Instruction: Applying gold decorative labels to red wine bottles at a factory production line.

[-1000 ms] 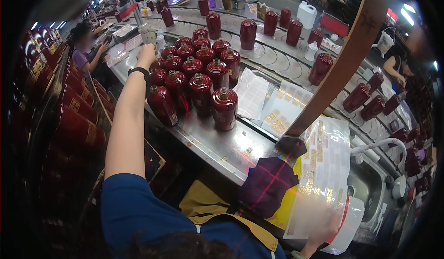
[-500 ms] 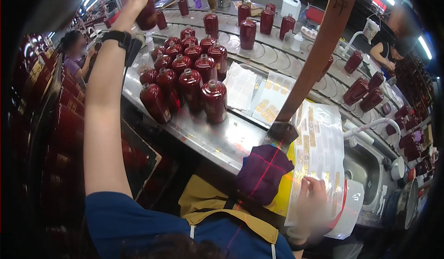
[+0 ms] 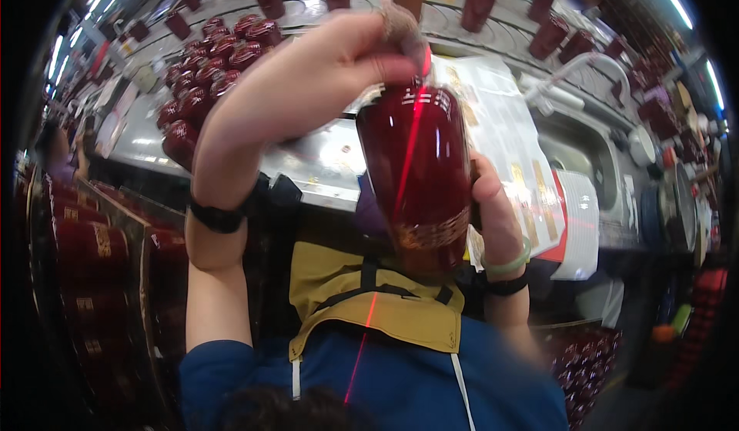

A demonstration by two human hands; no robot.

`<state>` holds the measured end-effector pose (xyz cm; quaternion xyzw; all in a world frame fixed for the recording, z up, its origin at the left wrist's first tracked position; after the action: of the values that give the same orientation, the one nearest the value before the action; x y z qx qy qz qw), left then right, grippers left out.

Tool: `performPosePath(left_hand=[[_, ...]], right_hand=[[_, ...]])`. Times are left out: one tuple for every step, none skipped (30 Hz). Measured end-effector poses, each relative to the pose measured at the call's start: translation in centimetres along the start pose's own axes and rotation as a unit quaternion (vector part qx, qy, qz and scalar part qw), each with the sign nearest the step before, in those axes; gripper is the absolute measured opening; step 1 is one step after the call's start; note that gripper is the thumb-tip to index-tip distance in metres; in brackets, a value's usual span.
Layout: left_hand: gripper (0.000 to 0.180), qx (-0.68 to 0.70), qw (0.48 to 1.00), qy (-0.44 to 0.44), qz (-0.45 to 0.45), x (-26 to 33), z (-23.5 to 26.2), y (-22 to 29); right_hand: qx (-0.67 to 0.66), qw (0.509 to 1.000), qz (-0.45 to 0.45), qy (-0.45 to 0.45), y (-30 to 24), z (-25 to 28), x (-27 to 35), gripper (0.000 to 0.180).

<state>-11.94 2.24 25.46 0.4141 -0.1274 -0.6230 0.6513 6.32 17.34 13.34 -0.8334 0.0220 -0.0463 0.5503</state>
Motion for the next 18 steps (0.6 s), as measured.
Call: performPosePath(left_hand=[[0.015, 0.104, 0.994, 0.035, 0.022, 0.1, -2.2, -0.9], [0.015, 0.149, 0.987, -0.018, 0.048, -0.2, -2.9, -1.7], [0.017, 0.151, 0.985, -0.010, 0.081, -0.2, -3.8, -3.0], [0.020, 0.151, 0.982, -0.001, 0.111, -0.2, -4.8, -4.3], [0.020, 0.133, 0.983, 0.011, 0.128, 0.2, -5.4, -5.2], [0.021, 0.116, 0.983, 0.021, 0.142, 0.2, -5.7, -6.0], [0.027, 0.111, 0.984, 0.093, 0.100, 0.9, -5.9, -6.3], [0.030, 0.068, 0.978, 0.159, 0.120, 1.7, -5.7, -6.8], [0.031, 0.052, 0.966, 0.199, 0.155, 2.6, -5.6, -7.4], [0.031, 0.034, 0.952, 0.240, 0.189, 3.5, -5.7, -8.1], [0.035, 0.047, 0.951, 0.242, 0.188, 4.9, -6.1, -9.1], [0.039, 0.060, 0.948, 0.249, 0.188, 6.5, -7.0, -10.1], [0.058, 0.117, 0.950, 0.234, 0.168, 8.0, -8.6, -10.7], [0.090, 0.150, 0.956, 0.170, 0.187, 9.1, -9.8, -10.0], [0.103, 0.164, 0.963, 0.128, 0.173, 10.1, -11.0, -9.0], [0.116, 0.178, 0.967, 0.086, 0.159, 10.7, -12.3, -8.2], [0.122, 0.189, 0.968, 0.088, 0.138, 11.0, -13.6, -7.6], [0.128, 0.198, 0.969, 0.088, 0.118, 11.1, -14.8, -7.2]], right_hand=[[0.026, 0.999, -0.022, -0.042, 0.7, 0.7, 0.0, 0.095], [0.051, 0.994, -0.044, -0.085, 1.5, 1.3, 0.1, 0.093], [0.060, 0.992, -0.100, -0.052, 0.9, 0.4, 0.5, 0.088], [0.075, 0.989, -0.129, -0.007, 1.4, 0.1, 0.8, 0.080], [0.040, 0.990, -0.136, -0.001, 2.4, 0.3, 0.8, 0.075], [0.004, 0.990, -0.139, 0.008, 3.4, 0.9, 0.8, 0.070], [-0.007, 0.989, -0.147, 0.036, 4.0, 1.1, 1.2, 0.061], [-0.006, 0.989, -0.141, 0.045, 4.2, 1.4, 1.1, 0.061], [-0.033, 0.981, -0.185, 0.048, 4.6, 1.8, 0.5, 0.060], [-0.061, 0.970, -0.229, 0.050, 5.2, 2.3, -0.1, 0.058], [-0.051, 0.974, -0.212, 0.065, 5.8, 2.5, -0.8, 0.057], [-0.052, 0.974, -0.213, 0.063, 6.3, 2.6, -1.6, 0.057], [-0.028, 0.974, -0.215, 0.062, 6.8, 3.0, -2.4, 0.057], [-0.004, 0.974, -0.216, 0.064, 7.1, 3.5, -3.0, 0.058], [0.000, 0.975, -0.210, 0.066, 7.5, 3.8, -3.7, 0.057], [0.000, 0.975, -0.211, 0.069, 7.7, 4.1, -4.1, 0.057], [-0.019, 0.973, -0.213, 0.087, 7.9, 4.4, -4.4, 0.058], [-0.040, 0.970, -0.214, 0.104, 8.1, 4.6, -4.6, 0.058]])
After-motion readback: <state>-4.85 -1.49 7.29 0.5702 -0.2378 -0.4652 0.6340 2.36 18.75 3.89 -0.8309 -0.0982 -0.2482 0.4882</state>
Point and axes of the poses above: each hand's wrist, its own x-axis away from the middle knuckle, its own z-axis out of the back of the hand, y = z × x, the point moved 2 cm from there along -x, towards the middle knuckle, and after that the axes turned 7 degrees about -z, right-handed, at the moved point
